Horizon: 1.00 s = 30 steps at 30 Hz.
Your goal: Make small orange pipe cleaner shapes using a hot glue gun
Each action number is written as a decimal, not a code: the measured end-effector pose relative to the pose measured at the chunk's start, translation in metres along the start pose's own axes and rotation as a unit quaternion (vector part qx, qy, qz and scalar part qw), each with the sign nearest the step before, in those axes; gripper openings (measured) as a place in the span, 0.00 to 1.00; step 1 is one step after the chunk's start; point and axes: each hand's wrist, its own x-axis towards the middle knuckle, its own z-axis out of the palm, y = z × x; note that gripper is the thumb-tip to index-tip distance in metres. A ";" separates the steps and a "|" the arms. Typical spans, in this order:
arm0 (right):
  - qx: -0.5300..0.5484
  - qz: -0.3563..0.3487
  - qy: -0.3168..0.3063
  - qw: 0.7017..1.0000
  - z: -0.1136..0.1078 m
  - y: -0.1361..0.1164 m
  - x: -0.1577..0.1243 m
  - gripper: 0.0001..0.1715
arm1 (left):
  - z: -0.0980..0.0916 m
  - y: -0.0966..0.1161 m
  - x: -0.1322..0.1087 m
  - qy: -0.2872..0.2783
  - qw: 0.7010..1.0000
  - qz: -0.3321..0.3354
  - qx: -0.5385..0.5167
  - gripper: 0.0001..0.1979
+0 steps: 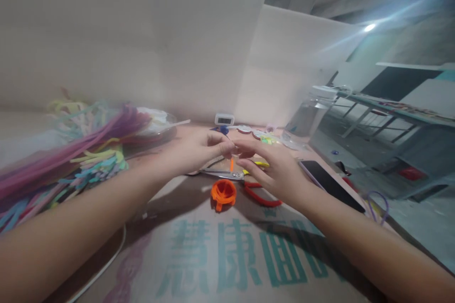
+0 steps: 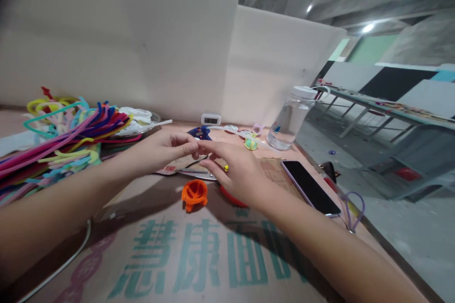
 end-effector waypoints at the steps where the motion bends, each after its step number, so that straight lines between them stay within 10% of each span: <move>1: -0.002 -0.015 0.010 1.000 0.000 0.001 -0.002 0.16 | 0.004 -0.001 0.000 -0.007 1.000 0.001 -0.024 0.23; 14: 0.003 -0.144 0.168 0.975 0.001 0.005 -0.008 0.07 | 0.031 0.010 -0.010 -0.073 0.967 0.023 -0.244 0.18; 18: 0.127 -0.001 0.175 0.976 -0.012 0.001 -0.003 0.04 | 0.012 0.017 -0.013 -0.121 0.977 0.022 -0.177 0.21; 23: 0.378 0.165 0.140 0.900 -0.035 -0.006 0.001 0.14 | -0.015 0.018 -0.016 -0.101 0.994 -0.038 -0.025 0.21; 30: 0.294 0.196 0.076 0.932 -0.033 -0.013 -0.001 0.08 | -0.013 0.020 -0.018 -0.038 0.997 -0.052 -0.053 0.21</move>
